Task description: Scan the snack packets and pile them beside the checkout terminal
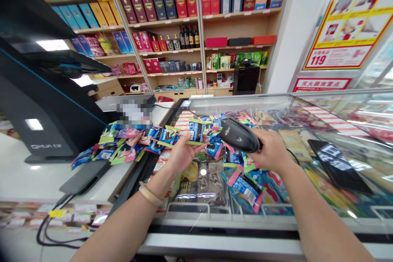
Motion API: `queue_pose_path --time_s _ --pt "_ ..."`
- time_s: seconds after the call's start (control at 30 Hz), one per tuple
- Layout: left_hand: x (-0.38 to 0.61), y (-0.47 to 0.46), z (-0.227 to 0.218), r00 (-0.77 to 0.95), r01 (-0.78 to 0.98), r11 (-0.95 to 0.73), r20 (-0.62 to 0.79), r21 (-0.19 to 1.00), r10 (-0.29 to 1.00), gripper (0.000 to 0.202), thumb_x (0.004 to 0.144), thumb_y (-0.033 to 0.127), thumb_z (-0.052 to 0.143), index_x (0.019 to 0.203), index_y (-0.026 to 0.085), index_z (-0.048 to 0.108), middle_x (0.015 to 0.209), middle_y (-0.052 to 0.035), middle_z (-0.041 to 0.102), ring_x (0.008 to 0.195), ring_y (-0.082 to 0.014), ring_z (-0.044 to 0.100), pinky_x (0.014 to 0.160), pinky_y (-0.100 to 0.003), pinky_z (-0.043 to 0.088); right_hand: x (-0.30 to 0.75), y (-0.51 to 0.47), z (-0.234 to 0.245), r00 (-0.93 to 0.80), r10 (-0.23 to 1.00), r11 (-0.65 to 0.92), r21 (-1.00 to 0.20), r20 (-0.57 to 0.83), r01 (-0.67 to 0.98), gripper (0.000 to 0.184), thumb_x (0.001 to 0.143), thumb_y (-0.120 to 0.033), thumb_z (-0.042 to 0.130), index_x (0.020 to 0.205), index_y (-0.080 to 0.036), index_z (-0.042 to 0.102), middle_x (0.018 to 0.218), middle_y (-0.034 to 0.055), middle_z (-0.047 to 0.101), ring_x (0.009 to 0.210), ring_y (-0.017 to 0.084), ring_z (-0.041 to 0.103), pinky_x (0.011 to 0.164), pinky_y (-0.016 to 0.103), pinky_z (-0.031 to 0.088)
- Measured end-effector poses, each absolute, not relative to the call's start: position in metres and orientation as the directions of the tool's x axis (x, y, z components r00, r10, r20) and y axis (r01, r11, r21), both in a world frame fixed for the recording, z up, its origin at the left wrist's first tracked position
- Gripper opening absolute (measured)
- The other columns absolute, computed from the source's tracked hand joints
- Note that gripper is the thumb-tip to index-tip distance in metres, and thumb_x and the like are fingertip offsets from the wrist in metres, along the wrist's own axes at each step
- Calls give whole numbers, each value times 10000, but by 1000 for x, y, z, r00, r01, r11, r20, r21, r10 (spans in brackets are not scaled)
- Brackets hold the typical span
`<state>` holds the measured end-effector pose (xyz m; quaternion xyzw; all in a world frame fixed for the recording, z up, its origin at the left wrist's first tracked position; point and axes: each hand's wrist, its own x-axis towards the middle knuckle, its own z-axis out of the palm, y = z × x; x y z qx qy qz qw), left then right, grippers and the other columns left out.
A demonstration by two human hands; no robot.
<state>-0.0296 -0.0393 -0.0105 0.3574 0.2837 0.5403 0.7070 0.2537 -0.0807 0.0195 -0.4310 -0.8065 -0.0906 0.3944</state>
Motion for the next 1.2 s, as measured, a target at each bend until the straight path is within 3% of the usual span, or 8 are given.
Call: queue_pose_path --time_s 0.13,0.33,0.5,0.67,1.1,1.2 --pt "-30 -42 -5 243 -629 168 -13 759 970 233 819 259 669 1018 164 595 950 -73 761 956 -248 751 1015 -491 540 244 -86 22 -386 647 636 -187 657 749 216 785 -341 606 932 -206 688 844 73 753 737 216 699 650 293 519" --pt "-21 -44 -10 118 -473 -62 133 879 984 478 718 150 741 1182 203 639 1025 -7 727 942 -171 719 1046 -410 516 231 -93 28 -443 615 684 -161 652 712 242 762 -278 590 971 -206 690 863 66 757 752 205 705 659 282 517" --pt "-19 -40 -15 71 -319 -217 251 923 965 564 773 193 698 1328 228 604 1138 -41 715 1089 -204 676 1056 -394 510 226 -95 29 -479 601 710 -151 640 688 313 777 -273 606 1070 -191 681 945 77 766 788 201 715 687 285 522" --pt "-21 -38 -16 72 -203 -323 343 924 936 625 799 192 670 1410 225 541 1244 -73 694 1156 -224 649 1087 -400 484 223 -96 29 -492 616 705 -150 615 694 262 790 -285 589 1019 -189 674 906 76 760 760 201 703 646 284 502" --pt "-23 -34 -27 95 -166 -312 330 935 939 562 852 378 677 1375 203 571 1301 -100 666 1199 -255 624 1080 -428 477 225 -95 26 -458 650 685 -207 606 698 278 767 -282 607 1022 -203 687 939 74 768 797 213 716 693 288 526" --pt "-34 -32 -19 13 -18 -419 419 908 908 486 925 426 577 1366 223 592 1348 -94 640 1216 -251 605 1089 -420 457 231 -92 23 -437 644 670 -187 628 719 253 783 -303 605 1001 -204 689 917 80 764 791 231 717 676 304 533"
